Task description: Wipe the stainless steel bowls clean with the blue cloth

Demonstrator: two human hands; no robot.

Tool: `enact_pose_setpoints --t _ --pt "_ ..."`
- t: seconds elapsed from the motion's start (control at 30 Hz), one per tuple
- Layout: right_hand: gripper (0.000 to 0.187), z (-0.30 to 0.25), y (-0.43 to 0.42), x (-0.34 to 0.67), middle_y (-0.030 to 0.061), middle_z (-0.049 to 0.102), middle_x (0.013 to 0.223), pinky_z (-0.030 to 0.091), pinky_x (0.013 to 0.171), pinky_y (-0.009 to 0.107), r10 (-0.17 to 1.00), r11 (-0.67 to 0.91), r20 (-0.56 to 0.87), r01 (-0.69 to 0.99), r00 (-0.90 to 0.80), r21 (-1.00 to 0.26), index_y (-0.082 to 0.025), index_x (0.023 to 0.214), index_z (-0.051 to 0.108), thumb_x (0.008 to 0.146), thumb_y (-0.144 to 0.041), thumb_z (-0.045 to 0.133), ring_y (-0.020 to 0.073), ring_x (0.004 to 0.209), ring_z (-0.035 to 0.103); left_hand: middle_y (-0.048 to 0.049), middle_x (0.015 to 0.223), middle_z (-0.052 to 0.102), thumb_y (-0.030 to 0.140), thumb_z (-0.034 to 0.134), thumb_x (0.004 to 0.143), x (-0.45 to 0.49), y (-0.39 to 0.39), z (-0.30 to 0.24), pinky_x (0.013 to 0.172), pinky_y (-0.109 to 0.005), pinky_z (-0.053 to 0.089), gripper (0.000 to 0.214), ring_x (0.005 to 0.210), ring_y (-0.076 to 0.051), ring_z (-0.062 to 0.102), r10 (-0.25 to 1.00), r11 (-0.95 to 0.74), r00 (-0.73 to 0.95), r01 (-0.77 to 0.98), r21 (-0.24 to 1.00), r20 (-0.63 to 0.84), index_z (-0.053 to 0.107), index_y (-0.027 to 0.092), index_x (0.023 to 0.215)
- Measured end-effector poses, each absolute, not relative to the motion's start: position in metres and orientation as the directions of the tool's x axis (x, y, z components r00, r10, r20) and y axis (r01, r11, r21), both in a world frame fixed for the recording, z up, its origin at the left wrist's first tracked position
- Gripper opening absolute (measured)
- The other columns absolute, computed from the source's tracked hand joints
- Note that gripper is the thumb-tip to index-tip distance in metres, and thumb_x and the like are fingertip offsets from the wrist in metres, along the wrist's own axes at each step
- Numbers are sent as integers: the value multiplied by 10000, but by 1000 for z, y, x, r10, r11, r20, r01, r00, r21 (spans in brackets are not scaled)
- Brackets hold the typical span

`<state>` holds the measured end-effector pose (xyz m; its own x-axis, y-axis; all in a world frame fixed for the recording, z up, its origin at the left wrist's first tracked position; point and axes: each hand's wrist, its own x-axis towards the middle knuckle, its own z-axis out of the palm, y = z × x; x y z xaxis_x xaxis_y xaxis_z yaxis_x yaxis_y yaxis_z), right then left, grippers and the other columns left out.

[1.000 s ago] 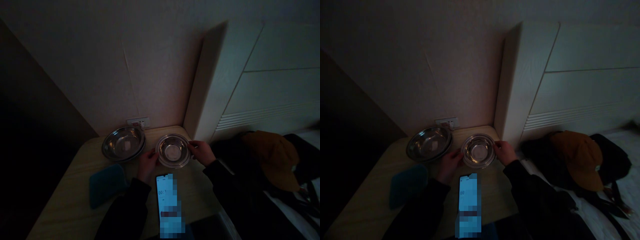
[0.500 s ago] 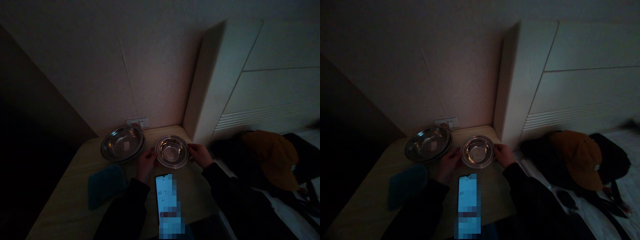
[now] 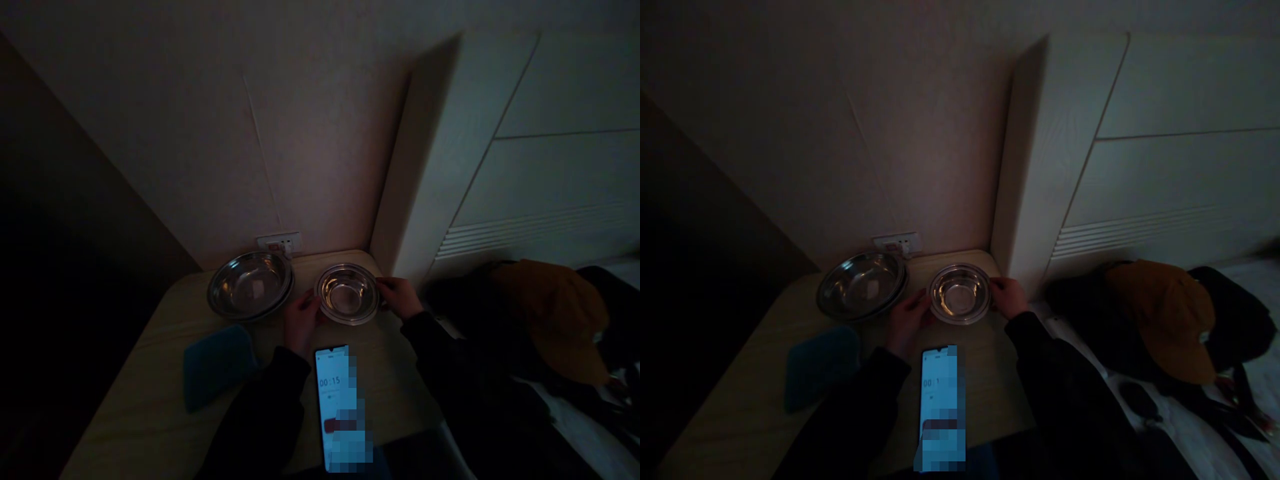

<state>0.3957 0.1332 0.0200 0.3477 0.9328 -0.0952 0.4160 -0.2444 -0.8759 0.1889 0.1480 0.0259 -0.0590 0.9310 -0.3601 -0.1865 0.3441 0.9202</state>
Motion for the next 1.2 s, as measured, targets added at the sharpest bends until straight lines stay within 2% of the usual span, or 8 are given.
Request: enact_pose_setpoints --t 0.17,0.4,0.53,0.67,0.73,0.87,1.03,1.2 --pt "261 22 132 398 51 689 688 521 469 214 917 -270 -78 464 390 -843 -95 970 675 808 -220 514 127 524 630 -75 802 684 229 682 728 182 141 25 557 -253 521 403 642 -130 622 953 292 -61 -97 952 -298 610 95 1101" --pt "289 51 111 387 115 688 966 474 825 351 879 -180 170 642 444 -745 -133 1006 652 818 -293 500 222 880 636 -55 759 688 384 681 672 131 104 47 447 -216 446 339 555 -127 594 986 160 -66 140 977 -152 687 135 902" --pt "283 70 98 354 90 695 917 476 779 335 921 -51 234 693 311 -720 -154 963 655 836 -335 478 221 835 637 -39 694 682 409 633 689 89 87 52 544 -262 473 304 595 -165 604 979 137 -189 292 947 -83 689 162 856" --pt "245 76 89 307 49 702 942 471 778 290 979 101 198 706 56 -701 -199 937 667 853 -319 471 197 864 641 -78 829 689 434 574 704 43 75 49 749 -330 481 324 785 -228 628 930 175 -368 419 891 -10 663 162 856" --pt "236 74 86 281 34 710 917 468 763 266 986 158 150 708 -74 -688 -213 916 677 860 -307 468 182 844 647 -131 960 661 443 570 689 21 71 45 852 -387 443 400 906 -275 607 894 209 -446 475 855 30 644 131 928" --pt "257 64 86 232 53 717 894 453 711 244 970 203 34 734 -239 -648 -196 959 678 856 -329 484 183 816 656 -198 1067 624 494 594 653 -12 68 32 856 -437 440 648 958 -321 603 885 308 -464 547 778 -24 552 70 1141" --pt "375 43 102 186 136 705 834 436 611 287 968 150 -84 810 -238 -567 -123 922 679 829 -441 503 246 765 658 -136 913 708 359 634 653 -26 71 17 821 -356 474 343 891 -268 654 936 281 -330 491 825 -122 657 129 907" --pt "204 39 106 163 54 692 776 425 595 231 964 208 -22 800 -266 -563 -150 912 667 804 -296 575 168 710 636 -139 953 701 280 602 678 -24 67 18 836 -340 471 258 905 -248 649 934 242 -344 418 876 -94 654 132 883"
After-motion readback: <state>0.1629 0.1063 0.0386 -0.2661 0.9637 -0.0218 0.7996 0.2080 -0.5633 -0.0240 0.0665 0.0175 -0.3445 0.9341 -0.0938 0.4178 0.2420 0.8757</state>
